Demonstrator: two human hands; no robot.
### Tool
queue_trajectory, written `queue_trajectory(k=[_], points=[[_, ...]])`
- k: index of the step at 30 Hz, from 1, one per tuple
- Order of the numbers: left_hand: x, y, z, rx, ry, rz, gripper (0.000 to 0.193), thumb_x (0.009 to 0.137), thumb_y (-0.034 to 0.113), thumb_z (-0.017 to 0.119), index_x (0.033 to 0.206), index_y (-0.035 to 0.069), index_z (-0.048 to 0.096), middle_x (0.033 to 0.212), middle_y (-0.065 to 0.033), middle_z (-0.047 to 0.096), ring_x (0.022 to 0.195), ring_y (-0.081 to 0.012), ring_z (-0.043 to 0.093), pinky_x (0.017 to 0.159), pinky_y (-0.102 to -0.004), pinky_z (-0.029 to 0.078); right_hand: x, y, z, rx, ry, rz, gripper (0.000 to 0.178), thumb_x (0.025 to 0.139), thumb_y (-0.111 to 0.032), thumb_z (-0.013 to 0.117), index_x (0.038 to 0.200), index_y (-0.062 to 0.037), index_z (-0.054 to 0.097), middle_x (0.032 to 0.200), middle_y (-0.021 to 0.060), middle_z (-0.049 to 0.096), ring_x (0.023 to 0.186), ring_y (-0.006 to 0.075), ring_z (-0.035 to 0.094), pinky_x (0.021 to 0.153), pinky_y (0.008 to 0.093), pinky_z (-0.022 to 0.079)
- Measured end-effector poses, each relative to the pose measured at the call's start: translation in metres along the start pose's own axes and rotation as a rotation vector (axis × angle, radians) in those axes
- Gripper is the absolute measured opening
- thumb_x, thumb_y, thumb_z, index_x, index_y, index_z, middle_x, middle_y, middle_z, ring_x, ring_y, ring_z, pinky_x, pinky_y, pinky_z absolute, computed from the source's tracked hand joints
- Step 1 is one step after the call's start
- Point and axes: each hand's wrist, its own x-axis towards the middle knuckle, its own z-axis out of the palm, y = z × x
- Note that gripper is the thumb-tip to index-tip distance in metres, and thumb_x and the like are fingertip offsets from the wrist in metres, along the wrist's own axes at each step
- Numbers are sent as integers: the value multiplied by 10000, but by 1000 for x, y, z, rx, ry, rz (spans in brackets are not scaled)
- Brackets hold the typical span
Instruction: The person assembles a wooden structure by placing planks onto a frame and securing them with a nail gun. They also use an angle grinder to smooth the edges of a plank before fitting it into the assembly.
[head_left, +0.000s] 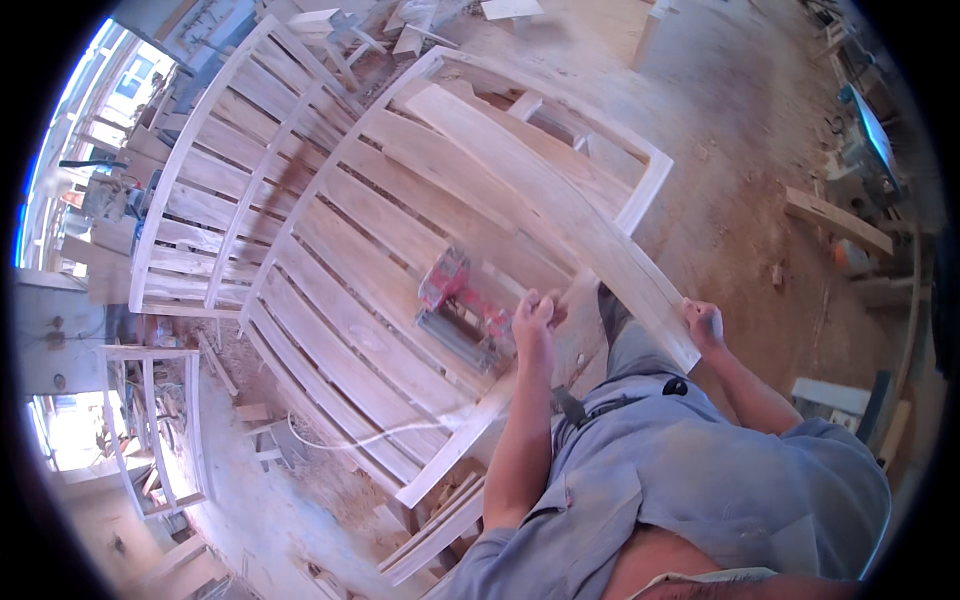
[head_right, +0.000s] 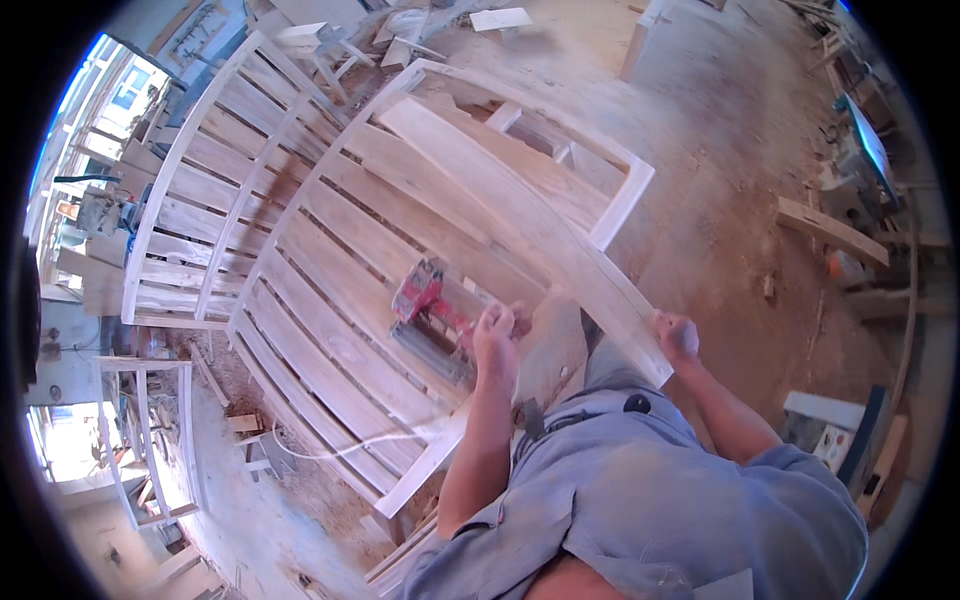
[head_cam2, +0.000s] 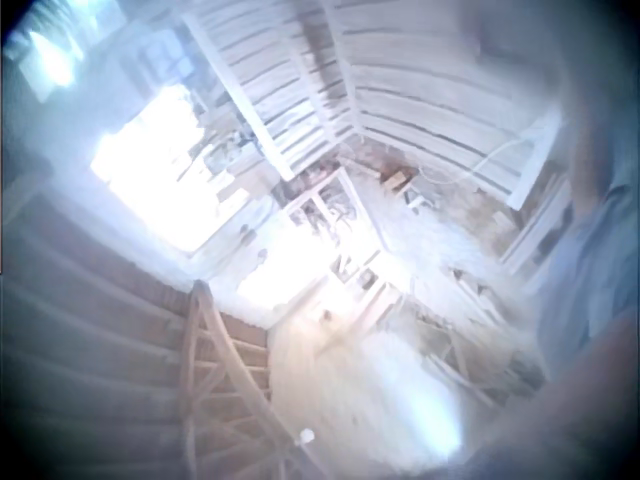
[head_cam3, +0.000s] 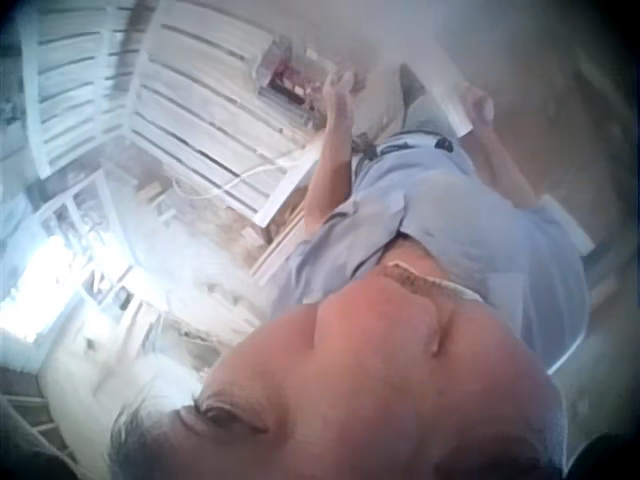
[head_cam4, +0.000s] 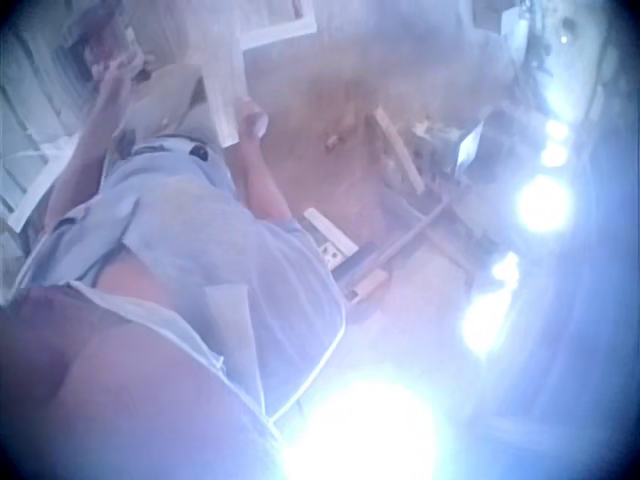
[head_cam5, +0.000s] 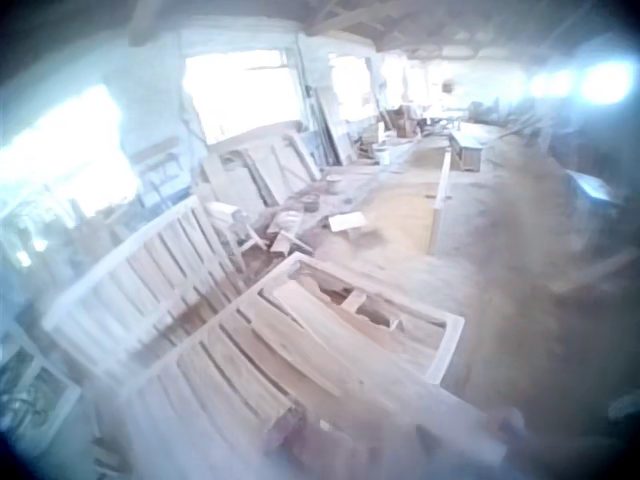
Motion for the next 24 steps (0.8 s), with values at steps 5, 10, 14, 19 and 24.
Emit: queue_trajectory(k=[5, 10, 14, 19, 24], points=[[32, -48, -11, 145, 265, -9, 184, 901, 131, 663, 1008, 37, 547, 937, -75, 646, 813, -165, 656, 730, -294, 544, 189, 25, 2, -82, -3, 6, 486, 933, -451, 540, 764, -26, 705, 731, 218, 668, 686, 322, 684, 642, 463, 483], [-47, -74, -9, 386, 707, -129, 125, 881, 83, 664, 943, 46, 562, 841, -39, 595, 679, -127, 620, 617, -253, 502, 331, -1, 56, -86, -110, -7, 472, 934, -457, 521, 820, -39, 710, 807, 239, 677, 767, 424, 670, 703, 502, 502], [-78, -98, 27, 458, 873, -298, 380, 872, 127, 697, 1200, -28, 582, 941, -108, 656, 768, -150, 671, 631, -264, 523, 396, -22, 57, -126, -147, -45, 462, 934, -444, 515, 836, -38, 711, 830, 231, 685, 803, 440, 664, 739, 504, 511], [-86, -124, 52, 569, 796, -429, 534, 867, 180, 715, 1318, -55, 552, 1065, -146, 691, 903, -206, 689, 785, -315, 546, 443, -36, 91, -105, -157, -67, 460, 930, -438, 517, 844, -31, 712, 831, 236, 681, 819, 435, 666, 741, 503, 507], [-48, -86, 120, 763, 773, -461, 550, 877, 235, 702, 1319, -59, 557, 1144, -157, 696, 1049, -241, 664, 946, -344, 498, 475, -37, 106, -112, -132, -125, 459, 924, -437, 515, 855, -32, 720, 840, 240, 680, 818, 430, 667, 725, 502, 504]])
